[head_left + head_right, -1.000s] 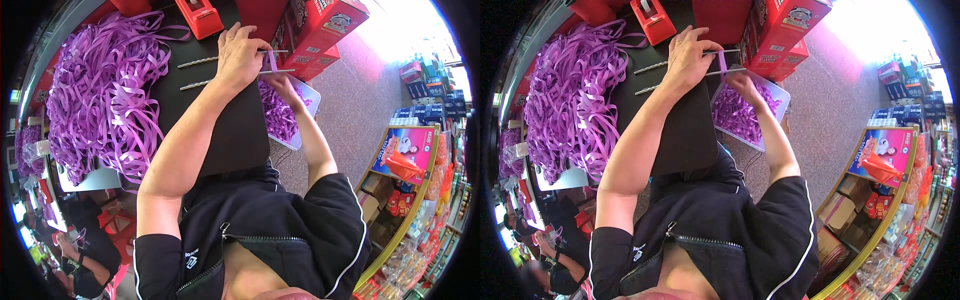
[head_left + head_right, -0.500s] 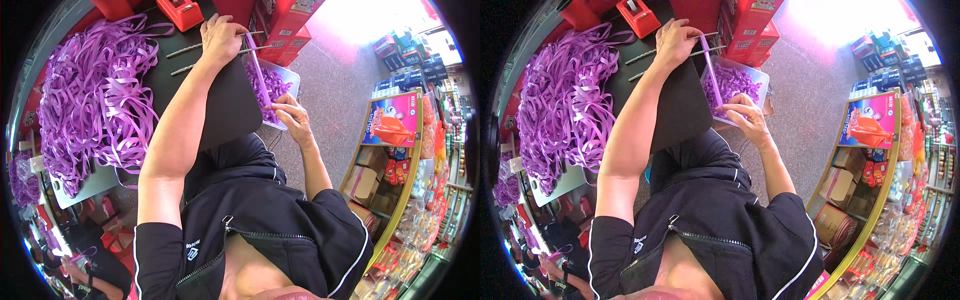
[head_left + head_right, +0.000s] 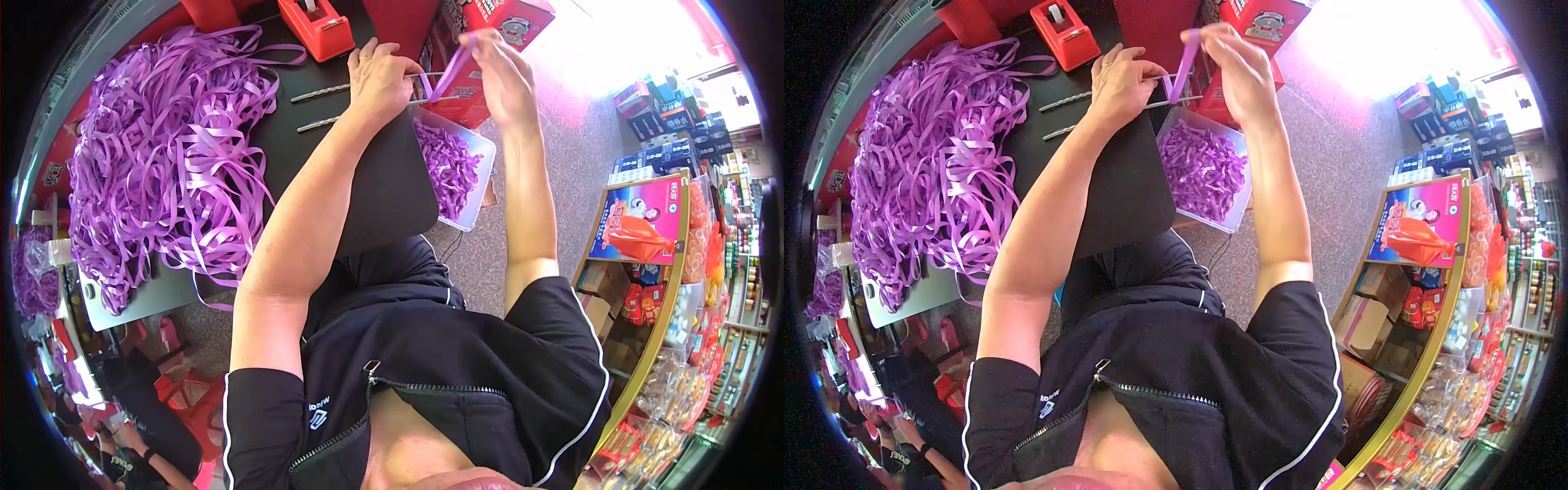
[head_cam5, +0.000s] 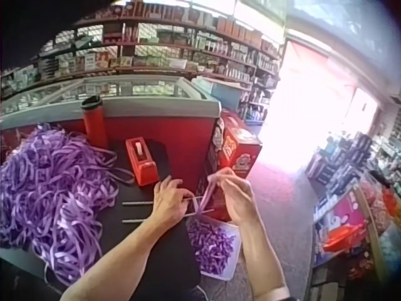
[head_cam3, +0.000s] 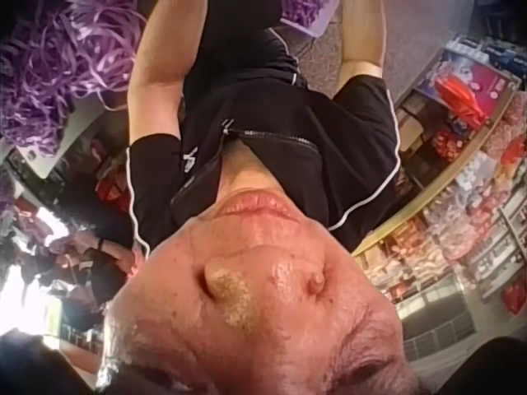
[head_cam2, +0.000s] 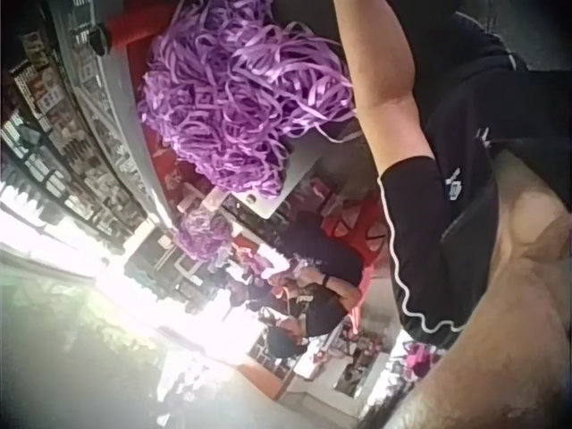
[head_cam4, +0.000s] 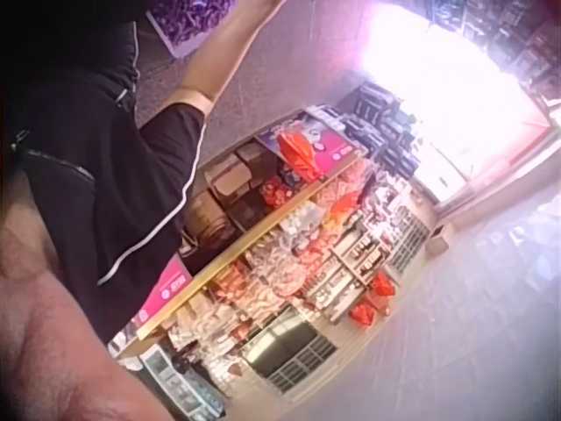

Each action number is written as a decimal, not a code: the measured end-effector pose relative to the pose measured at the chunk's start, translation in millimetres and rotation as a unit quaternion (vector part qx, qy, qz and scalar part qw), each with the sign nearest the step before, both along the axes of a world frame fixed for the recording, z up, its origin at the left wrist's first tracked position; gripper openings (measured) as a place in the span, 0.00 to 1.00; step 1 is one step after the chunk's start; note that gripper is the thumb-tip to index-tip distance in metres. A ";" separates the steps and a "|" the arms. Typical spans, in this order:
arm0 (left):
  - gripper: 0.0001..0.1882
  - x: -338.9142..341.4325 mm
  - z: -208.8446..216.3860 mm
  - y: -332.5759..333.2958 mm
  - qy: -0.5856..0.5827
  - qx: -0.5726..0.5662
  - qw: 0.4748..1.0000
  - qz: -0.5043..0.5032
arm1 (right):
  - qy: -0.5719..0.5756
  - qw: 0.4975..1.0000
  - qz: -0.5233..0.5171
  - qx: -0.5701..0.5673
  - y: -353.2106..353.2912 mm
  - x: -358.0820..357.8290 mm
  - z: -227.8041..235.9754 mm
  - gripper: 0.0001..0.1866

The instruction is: Measure, wrap, and cut purple ribbons using a metal rod jig.

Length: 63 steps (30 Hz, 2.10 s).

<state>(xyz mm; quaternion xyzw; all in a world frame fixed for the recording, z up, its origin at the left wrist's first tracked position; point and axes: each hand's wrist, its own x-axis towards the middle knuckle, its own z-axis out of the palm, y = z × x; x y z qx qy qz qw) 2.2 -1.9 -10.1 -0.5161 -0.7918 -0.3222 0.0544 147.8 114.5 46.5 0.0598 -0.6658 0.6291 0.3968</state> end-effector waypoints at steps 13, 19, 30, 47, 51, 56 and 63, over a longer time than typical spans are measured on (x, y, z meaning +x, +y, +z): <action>0.12 1.1 -0.6 -0.7 -0.002 0.030 0.999 0.016 | -0.172 0.984 0.027 -0.042 65.6 -85.4 -77.9 0.12; 0.11 2.6 -0.1 0.6 0.005 0.034 0.999 0.019 | -0.223 0.970 0.052 -0.077 77.4 -86.5 -110.1 0.14; 0.18 2.8 -0.1 0.2 0.021 0.053 0.998 0.007 | -0.280 0.951 0.041 -0.121 73.0 -74.8 -124.6 0.13; 0.19 2.7 0.6 0.3 -0.012 0.097 0.995 0.005 | -0.185 0.982 -0.006 -0.044 78.1 -91.9 -100.1 0.12; 0.18 1.6 1.2 -0.5 -0.020 0.100 0.995 0.008 | -0.162 0.987 -0.016 0.001 72.2 -95.3 -87.3 0.11; 0.15 1.4 0.0 0.8 -0.011 0.104 0.994 0.006 | -0.175 0.982 0.004 -0.068 74.1 -93.0 -100.3 0.11; 0.13 1.9 -1.5 0.9 0.026 0.099 0.995 -0.022 | -0.254 0.966 -0.053 -0.014 77.4 -79.4 -127.0 0.15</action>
